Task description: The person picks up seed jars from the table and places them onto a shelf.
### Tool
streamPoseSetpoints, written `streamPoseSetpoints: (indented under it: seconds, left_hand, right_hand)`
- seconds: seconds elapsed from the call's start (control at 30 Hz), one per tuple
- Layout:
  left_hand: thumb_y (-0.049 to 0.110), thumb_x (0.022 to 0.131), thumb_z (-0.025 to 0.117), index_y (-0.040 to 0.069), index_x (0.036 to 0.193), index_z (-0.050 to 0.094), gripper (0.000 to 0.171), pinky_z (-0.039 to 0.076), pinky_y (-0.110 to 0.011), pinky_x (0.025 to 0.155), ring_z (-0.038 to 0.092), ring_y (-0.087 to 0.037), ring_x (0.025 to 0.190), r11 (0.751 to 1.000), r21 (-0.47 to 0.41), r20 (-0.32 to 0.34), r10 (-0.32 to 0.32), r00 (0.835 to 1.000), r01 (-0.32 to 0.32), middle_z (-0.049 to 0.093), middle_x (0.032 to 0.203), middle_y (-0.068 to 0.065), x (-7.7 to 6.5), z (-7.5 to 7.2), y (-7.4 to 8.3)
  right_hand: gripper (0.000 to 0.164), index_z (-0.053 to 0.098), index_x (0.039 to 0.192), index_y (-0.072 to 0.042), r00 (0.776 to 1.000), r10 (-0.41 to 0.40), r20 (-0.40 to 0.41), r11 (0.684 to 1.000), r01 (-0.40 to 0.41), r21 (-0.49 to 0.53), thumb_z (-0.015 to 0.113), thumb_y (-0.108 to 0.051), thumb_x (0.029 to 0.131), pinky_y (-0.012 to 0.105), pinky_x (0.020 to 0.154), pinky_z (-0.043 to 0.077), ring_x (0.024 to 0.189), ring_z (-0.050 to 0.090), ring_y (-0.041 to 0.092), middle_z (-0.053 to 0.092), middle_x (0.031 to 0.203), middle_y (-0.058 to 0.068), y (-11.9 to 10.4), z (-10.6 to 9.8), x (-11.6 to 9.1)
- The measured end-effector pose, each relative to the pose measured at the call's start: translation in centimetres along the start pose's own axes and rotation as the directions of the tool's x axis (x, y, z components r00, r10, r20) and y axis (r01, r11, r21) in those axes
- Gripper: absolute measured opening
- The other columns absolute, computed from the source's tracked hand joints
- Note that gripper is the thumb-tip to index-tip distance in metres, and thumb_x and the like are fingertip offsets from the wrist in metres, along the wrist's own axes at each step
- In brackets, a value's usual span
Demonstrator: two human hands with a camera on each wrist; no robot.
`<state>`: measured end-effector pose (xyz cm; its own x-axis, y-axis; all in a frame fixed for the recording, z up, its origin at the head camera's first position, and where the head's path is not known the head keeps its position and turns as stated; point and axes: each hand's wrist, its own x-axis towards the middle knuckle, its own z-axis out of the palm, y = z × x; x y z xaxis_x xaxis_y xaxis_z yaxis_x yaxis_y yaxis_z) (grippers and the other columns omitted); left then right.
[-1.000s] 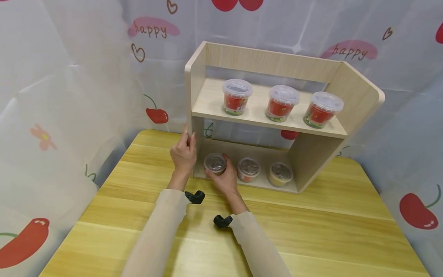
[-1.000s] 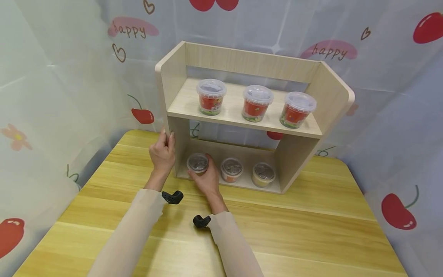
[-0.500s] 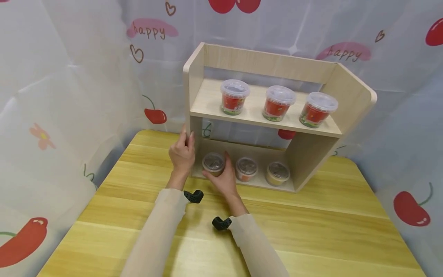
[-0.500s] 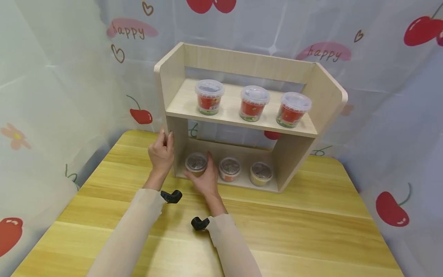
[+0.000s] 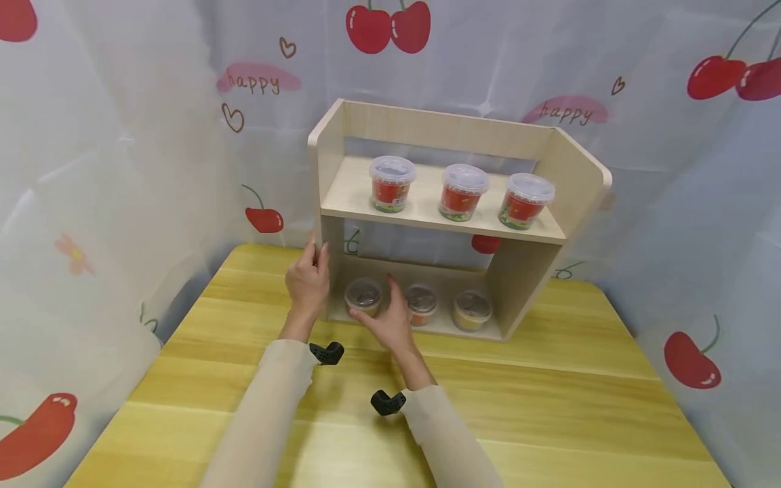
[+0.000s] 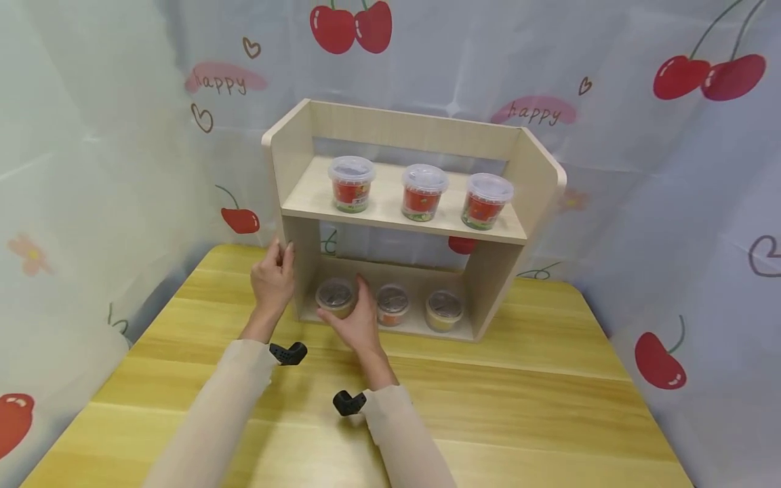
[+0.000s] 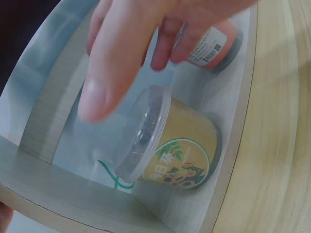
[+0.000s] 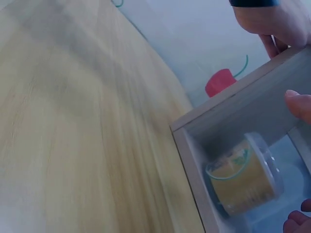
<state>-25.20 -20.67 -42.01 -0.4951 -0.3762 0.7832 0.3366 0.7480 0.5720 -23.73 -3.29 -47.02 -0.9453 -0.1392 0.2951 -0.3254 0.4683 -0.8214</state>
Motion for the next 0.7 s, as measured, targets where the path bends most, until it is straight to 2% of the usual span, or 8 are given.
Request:
streamPoseSetpoints:
  seconds: [0.2,0.3,0.43,0.47,0.53,0.6,0.67,0.7]
  left_hand:
    - [0.023,0.1,0.059,0.004,0.124,0.065,0.031,0.039,-0.046,0.051,0.054,-0.032,0.055,0.995,-0.008,0.059,-0.099,0.993,0.1,0.063,0.068,-0.017,0.9,-0.7,-1.3]
    - [0.026,0.1,0.058,0.004,0.109,0.066,0.025,0.04,-0.046,0.053,0.06,-0.033,0.062,0.989,0.005,0.106,-0.146,0.984,0.146,0.067,0.074,-0.017,1.8,-0.9,-1.7]
    - [0.028,0.099,0.058,0.006,0.091,0.06,0.024,0.046,-0.051,0.059,0.07,-0.034,0.078,0.978,0.044,0.172,-0.209,0.963,0.205,0.073,0.098,-0.017,2.6,-1.5,-2.0]
    - [0.028,0.099,0.058,0.006,0.093,0.061,0.023,0.047,-0.052,0.062,0.071,-0.034,0.083,0.974,0.054,0.186,-0.228,0.956,0.222,0.072,0.104,-0.017,2.6,-1.7,-2.0]
    - [0.027,0.098,0.057,0.007,0.108,0.066,0.024,0.05,-0.054,0.069,0.071,-0.035,0.091,0.962,0.047,0.21,-0.274,0.938,0.27,0.069,0.113,-0.017,2.3,-2.1,-2.0]
    - [0.025,0.098,0.057,0.006,0.126,0.063,0.034,0.052,-0.052,0.078,0.069,-0.035,0.097,0.948,0.024,0.214,-0.316,0.924,0.319,0.067,0.118,-0.018,1.6,-2.4,-1.9]
    - [0.022,0.097,0.057,0.005,0.141,0.052,0.048,0.051,-0.052,0.085,0.067,-0.037,0.104,0.938,-0.018,0.192,-0.337,0.922,0.347,0.063,0.126,-0.019,0.6,-2.6,-1.7]
    - [0.021,0.097,0.057,0.003,0.144,0.048,0.051,0.051,-0.052,0.087,0.066,-0.038,0.105,0.934,-0.037,0.18,-0.342,0.922,0.354,0.061,0.129,-0.02,-0.1,-2.7,-1.6]
  right_hand:
    - [0.1,0.03,0.154,-0.013,1.0,0.009,0.01,1.0,-0.009,-0.028,0.084,-0.044,0.075,0.059,0.106,0.03,0.137,0.038,0.038,0.038,0.153,0.014,-0.1,-0.4,0.6]
    - [0.099,0.031,0.153,-0.01,0.999,-0.037,0.013,0.999,0.037,-0.029,0.084,-0.042,0.076,0.056,0.105,0.035,0.134,0.041,0.039,0.039,0.152,0.015,-0.2,-0.8,1.1]
    - [0.097,0.031,0.152,-0.005,0.994,-0.107,0.025,0.994,0.107,-0.012,0.084,-0.039,0.078,0.054,0.104,0.036,0.134,0.04,0.04,0.038,0.152,0.015,-0.4,-1.7,1.5]
    - [0.096,0.031,0.152,-0.005,0.992,-0.119,0.028,0.993,0.12,-0.015,0.083,-0.039,0.078,0.055,0.105,0.035,0.134,0.039,0.041,0.038,0.152,0.015,-0.4,-1.9,1.6]
    - [0.094,0.032,0.152,-0.006,0.991,-0.131,0.031,0.991,0.132,-0.023,0.083,-0.038,0.079,0.057,0.105,0.033,0.135,0.037,0.04,0.039,0.151,0.015,-0.4,-2.4,1.6]
    - [0.09,0.035,0.151,-0.008,0.991,-0.133,0.031,0.991,0.134,-0.025,0.082,-0.038,0.08,0.054,0.099,0.041,0.134,0.038,0.039,0.041,0.15,0.014,-0.3,-2.9,1.6]
    - [0.086,0.038,0.15,-0.01,0.992,-0.119,0.034,0.992,0.12,-0.041,0.081,-0.038,0.081,0.055,0.097,0.043,0.133,0.037,0.04,0.041,0.15,0.014,-0.1,-3.3,1.5]
    - [0.085,0.039,0.149,-0.011,0.993,-0.109,0.035,0.993,0.111,-0.05,0.08,-0.039,0.081,0.054,0.096,0.044,0.133,0.037,0.039,0.041,0.149,0.014,0.1,-3.5,1.5]
